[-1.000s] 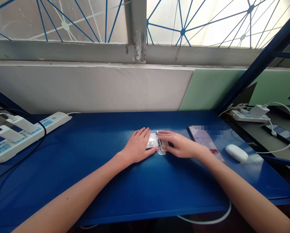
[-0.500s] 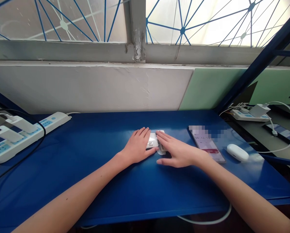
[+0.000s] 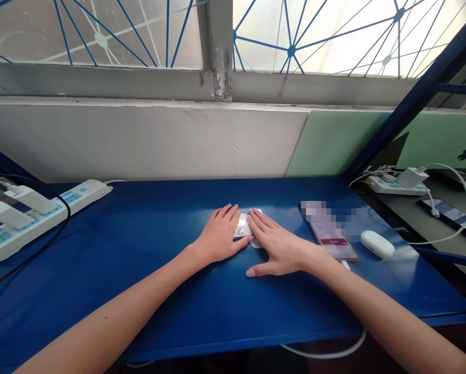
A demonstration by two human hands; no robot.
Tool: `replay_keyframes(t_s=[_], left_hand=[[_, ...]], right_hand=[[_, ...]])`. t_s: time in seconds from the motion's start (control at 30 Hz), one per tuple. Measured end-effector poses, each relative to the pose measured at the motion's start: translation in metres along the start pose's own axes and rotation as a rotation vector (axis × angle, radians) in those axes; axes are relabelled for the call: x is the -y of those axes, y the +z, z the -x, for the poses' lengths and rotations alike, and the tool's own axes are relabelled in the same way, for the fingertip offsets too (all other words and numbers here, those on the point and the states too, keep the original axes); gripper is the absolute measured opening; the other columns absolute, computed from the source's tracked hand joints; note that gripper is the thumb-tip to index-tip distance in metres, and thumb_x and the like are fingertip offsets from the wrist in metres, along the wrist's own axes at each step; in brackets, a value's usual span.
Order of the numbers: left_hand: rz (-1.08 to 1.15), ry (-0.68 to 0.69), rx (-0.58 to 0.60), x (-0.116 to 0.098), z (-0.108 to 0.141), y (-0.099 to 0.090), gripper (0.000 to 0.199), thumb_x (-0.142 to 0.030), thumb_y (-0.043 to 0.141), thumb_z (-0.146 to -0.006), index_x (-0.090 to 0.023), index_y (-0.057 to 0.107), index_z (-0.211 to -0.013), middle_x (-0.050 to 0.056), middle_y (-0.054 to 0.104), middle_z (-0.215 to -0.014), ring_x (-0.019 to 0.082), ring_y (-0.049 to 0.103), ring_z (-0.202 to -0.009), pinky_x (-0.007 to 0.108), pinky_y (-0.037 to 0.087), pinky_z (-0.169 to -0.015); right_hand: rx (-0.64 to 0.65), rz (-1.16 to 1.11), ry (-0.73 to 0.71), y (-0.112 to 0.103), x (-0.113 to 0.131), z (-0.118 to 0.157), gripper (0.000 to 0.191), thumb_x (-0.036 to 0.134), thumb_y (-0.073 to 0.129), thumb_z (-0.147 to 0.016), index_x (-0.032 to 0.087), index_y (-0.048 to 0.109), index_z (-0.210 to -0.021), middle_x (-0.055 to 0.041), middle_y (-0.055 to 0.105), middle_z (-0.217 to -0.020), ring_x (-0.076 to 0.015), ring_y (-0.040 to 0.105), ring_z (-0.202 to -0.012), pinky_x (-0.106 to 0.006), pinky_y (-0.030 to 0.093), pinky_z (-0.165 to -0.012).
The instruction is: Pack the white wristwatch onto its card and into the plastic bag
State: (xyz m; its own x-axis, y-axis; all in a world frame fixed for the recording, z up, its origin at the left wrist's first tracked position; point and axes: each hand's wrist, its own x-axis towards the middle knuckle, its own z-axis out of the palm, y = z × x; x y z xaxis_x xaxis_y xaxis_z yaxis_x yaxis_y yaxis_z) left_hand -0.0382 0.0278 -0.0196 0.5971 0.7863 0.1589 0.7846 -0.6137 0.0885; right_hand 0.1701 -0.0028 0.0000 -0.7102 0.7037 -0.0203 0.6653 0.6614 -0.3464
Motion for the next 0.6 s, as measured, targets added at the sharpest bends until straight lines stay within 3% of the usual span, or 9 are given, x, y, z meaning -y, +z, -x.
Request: replay_keyframes(t_s=[0.13, 0.27, 0.43, 0.6], left_hand=[[0.020, 0.005, 0.004, 0.0002, -0.0001, -0.0008, 0.074, -0.062, 0.040, -0.092, -0.009, 0.041, -0.143, 0.018, 0.041, -0.149, 0.034, 0.034, -0.139, 0.047, 0.027, -0.112], [0.012, 0.010, 0.019, 0.0013, -0.0005, -0.0005, 0.074, -0.062, 0.037, -0.093, -0.010, 0.039, -0.145, 0.017, 0.039, -0.150, 0.034, 0.033, -0.140, 0.048, 0.027, -0.112], [-0.015, 0.014, 0.022, 0.0025, -0.0010, 0.0001, 0.075, -0.063, 0.038, -0.092, -0.009, 0.040, -0.144, 0.016, 0.040, -0.150, 0.033, 0.034, -0.139, 0.044, 0.028, -0.112], [-0.002, 0.018, 0.014, 0.0017, -0.0011, -0.0009, 0.077, -0.065, 0.040, -0.091, -0.009, 0.041, -0.143, 0.018, 0.041, -0.149, 0.034, 0.035, -0.139, 0.046, 0.029, -0.112]], right_hand=[[0.000, -0.011, -0.002, -0.0032, -0.0028, -0.0005, 0.125, 0.082, 0.055, -0.067, 0.000, 0.013, -0.152, -0.0273, 0.006, -0.158, -0.0408, -0.001, -0.146, -0.057, 0.017, -0.117], [-0.030, -0.048, -0.018, -0.0031, -0.0028, -0.0015, 0.112, 0.076, 0.055, -0.075, 0.005, 0.018, -0.153, -0.0249, 0.011, -0.158, -0.0398, 0.002, -0.146, -0.057, 0.021, -0.116], [-0.102, 0.030, 0.030, -0.0014, 0.0049, -0.0043, 0.093, 0.065, 0.052, -0.084, -0.002, 0.032, -0.145, -0.0304, 0.027, -0.153, -0.0413, 0.014, -0.145, -0.057, 0.027, -0.114], [-0.202, 0.106, -0.032, -0.0071, 0.0027, -0.0046, 0.060, 0.051, 0.057, -0.087, 0.010, 0.053, -0.130, -0.0216, 0.053, -0.138, -0.0394, 0.031, -0.141, -0.056, 0.037, -0.111]])
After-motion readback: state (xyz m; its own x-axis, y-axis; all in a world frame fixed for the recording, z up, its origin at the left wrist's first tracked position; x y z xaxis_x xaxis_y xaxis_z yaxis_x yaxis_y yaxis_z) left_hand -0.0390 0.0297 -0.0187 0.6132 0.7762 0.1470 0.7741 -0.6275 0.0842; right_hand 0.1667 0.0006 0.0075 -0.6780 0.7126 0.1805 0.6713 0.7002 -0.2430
